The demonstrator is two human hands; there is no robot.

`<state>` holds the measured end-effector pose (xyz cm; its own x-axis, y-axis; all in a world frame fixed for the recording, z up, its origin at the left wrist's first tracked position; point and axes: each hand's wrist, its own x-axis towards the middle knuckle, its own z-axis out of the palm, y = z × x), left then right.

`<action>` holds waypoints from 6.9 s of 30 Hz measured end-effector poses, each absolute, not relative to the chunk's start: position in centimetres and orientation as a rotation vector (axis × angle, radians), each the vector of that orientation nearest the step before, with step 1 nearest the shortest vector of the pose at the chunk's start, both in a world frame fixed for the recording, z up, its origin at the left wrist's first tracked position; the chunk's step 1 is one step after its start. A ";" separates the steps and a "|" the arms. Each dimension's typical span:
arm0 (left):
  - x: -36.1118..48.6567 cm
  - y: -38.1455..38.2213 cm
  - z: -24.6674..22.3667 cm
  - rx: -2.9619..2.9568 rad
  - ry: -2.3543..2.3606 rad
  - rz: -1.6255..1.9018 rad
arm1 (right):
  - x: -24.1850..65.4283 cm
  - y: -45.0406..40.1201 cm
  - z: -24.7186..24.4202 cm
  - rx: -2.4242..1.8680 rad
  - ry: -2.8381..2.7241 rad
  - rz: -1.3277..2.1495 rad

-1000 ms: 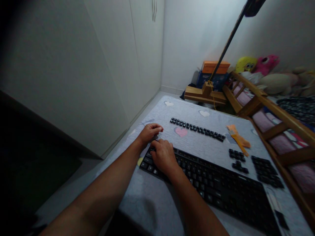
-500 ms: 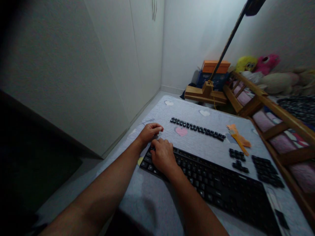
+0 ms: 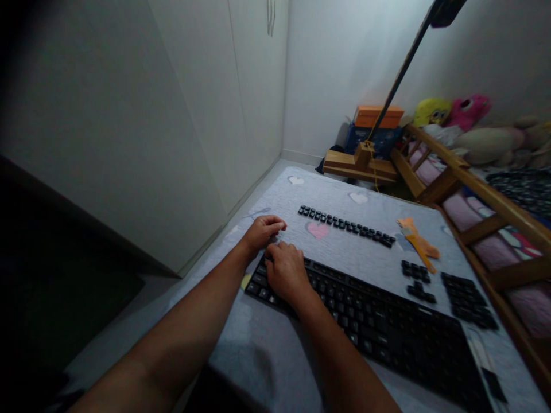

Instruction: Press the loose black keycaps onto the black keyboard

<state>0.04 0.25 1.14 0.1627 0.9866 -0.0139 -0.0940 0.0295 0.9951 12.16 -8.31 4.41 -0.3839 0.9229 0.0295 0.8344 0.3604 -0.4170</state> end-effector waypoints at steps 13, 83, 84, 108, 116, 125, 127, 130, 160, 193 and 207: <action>0.0 0.2 1.3 1.223 1.034 1.122 | 12.3 -8.3 4.8 -1.577 -2.419 0.486; 0.2 0.1 1.2 1.263 1.052 1.124 | 11.2 -7.1 6.1 -1.752 -2.540 0.433; 0.2 0.1 1.2 1.268 1.048 1.125 | 11.2 -7.1 6.1 -1.748 -2.546 0.426; 0.6 0.0 1.2 1.325 1.104 1.183 | 11.2 -7.9 5.4 -1.700 -2.567 0.291; 0.6 -0.1 1.5 1.236 1.109 1.207 | 11.2 -8.0 4.9 -1.699 -2.549 0.250; 0.5 0.0 1.3 1.241 1.122 1.192 | 11.2 -8.1 4.7 -1.665 -2.532 0.244; 0.5 0.0 1.1 1.246 1.126 1.185 | 11.2 -8.1 4.7 -1.681 -2.527 0.250; 0.5 0.1 1.0 1.250 1.121 1.188 | 11.1 -8.0 4.9 -1.723 -2.509 0.279; 0.6 0.6 -0.5 1.387 1.149 1.228 | 25.0 -9.6 5.5 -1.780 -2.218 0.189; 1.1 4.9 1.0 1.863 1.405 1.034 | 27.8 -12.8 1.6 -1.807 -2.099 0.028; 3.3 9.0 -0.3 2.119 1.492 0.854 | 27.9 -13.0 1.2 -1.757 -2.072 0.018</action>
